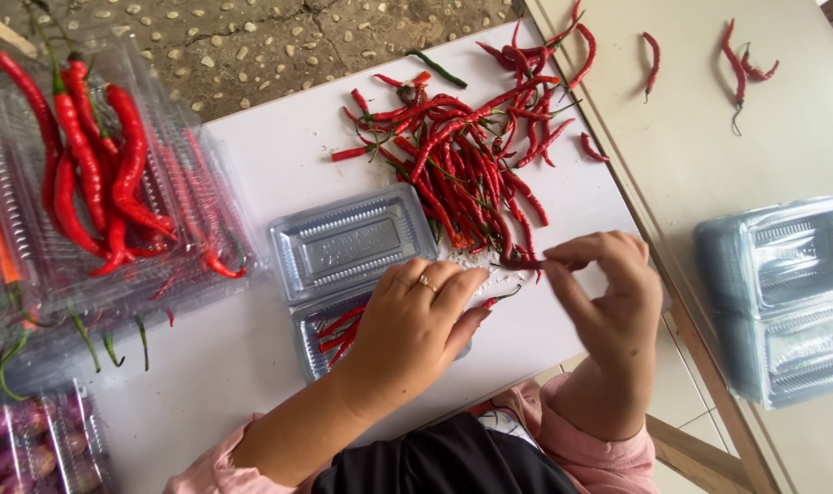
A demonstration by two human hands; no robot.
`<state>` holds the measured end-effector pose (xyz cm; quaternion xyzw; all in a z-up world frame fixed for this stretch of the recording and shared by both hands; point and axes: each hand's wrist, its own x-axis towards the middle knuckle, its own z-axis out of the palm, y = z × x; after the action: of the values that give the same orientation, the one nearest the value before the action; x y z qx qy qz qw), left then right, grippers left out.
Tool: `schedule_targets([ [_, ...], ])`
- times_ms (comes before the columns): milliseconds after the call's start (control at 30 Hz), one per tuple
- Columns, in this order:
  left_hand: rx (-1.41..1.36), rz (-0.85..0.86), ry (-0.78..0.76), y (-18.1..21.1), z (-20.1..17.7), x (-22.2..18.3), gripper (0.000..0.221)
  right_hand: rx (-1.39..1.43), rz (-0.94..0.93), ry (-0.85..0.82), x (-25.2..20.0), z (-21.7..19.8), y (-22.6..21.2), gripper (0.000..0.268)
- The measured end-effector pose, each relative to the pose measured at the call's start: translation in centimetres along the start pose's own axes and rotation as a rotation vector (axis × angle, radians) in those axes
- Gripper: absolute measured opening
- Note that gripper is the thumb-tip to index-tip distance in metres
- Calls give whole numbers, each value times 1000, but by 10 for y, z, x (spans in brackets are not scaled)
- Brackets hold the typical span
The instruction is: The person places small red chilies into clear plastic containers by hand and سپس moves the containers aside.
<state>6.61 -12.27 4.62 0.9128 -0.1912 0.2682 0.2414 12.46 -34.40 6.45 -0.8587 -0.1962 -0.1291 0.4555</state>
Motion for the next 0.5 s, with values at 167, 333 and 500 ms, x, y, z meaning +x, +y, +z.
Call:
schedule_targets([
  [167, -75, -69, 15, -4, 8, -2, 25, 76, -159, -133, 0, 22, -28, 19],
  [333, -159, -141, 26, -15, -10, -6, 13, 145, -188, -243, 5, 26, -27, 53],
  [500, -560, -376, 27, -26, -42, -13, 11, -67, -265, -280, 11, 30, -26, 27],
])
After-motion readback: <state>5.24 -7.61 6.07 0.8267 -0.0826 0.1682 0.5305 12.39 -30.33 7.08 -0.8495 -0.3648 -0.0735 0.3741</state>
